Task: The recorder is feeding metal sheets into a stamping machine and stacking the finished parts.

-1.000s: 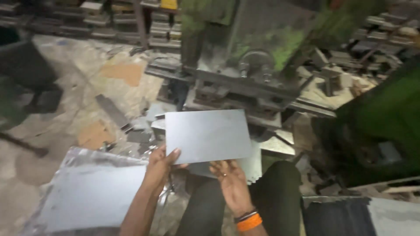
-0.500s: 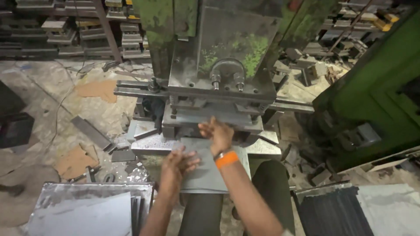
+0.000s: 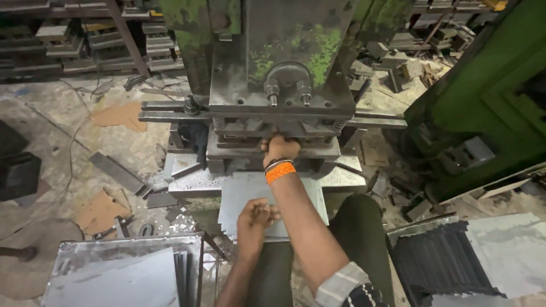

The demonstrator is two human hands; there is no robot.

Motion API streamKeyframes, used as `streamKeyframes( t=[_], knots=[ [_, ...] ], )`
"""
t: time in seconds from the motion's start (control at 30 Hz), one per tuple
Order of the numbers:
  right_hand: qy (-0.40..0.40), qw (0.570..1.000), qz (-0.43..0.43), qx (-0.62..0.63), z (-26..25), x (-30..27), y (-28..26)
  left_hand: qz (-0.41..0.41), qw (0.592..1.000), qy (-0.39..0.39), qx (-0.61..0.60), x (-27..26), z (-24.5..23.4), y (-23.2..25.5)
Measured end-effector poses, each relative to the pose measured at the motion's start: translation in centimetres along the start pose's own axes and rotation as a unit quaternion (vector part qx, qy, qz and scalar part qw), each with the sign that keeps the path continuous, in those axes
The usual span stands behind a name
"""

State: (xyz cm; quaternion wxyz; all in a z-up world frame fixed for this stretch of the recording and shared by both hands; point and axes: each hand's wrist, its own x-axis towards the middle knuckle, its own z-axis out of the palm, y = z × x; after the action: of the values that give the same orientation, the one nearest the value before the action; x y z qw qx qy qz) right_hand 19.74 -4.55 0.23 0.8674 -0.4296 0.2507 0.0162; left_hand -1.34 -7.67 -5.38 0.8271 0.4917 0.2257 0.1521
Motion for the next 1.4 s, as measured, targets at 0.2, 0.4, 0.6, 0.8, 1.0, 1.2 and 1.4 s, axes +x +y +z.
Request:
streamKeyframes(
  t=[0.2, 0.4, 0.6, 0.8, 1.0, 1.2, 1.4],
  knots=[
    [-0.021, 0.99, -0.002, -0.14, -0.7, -3.1, -2.3, 0.031, 0.999, -0.014, 0.026, -0.6, 0.1, 0.2],
    [-0.141, 0.953, -0.093, -0.253, -4.4, -5.3, -3.9, -0.013, 1.0, -0.021, -0.012, 0.9, -0.7, -1.1],
    [-0.121, 0.965, -0.105, -0.207, -4.2, -5.3, -3.2, -0.014, 0.999, -0.028, -0.025, 1.7, -1.4, -2.5],
    [-0.116, 0.956, -0.114, -0.244, -4.1, -6.2, -4.0, -0.016, 0.999, -0.032, -0.036, 1.9, -1.5, -3.0],
    [-0.114, 0.963, -0.094, -0.227, -4.1, -5.9, -4.0, -0.011, 0.999, -0.011, 0.033, 0.1, -0.1, 0.3],
    [-0.118, 0.964, -0.082, -0.225, -4.4, -5.1, -3.7, -0.03, 0.999, -0.007, 0.016, -0.1, 0.1, 0.7],
    [-0.12, 0.971, -0.056, -0.197, -4.1, -5.4, -4.0, 0.004, 1.0, -0.023, 0.01, 0.2, -0.2, -0.2]
  ],
)
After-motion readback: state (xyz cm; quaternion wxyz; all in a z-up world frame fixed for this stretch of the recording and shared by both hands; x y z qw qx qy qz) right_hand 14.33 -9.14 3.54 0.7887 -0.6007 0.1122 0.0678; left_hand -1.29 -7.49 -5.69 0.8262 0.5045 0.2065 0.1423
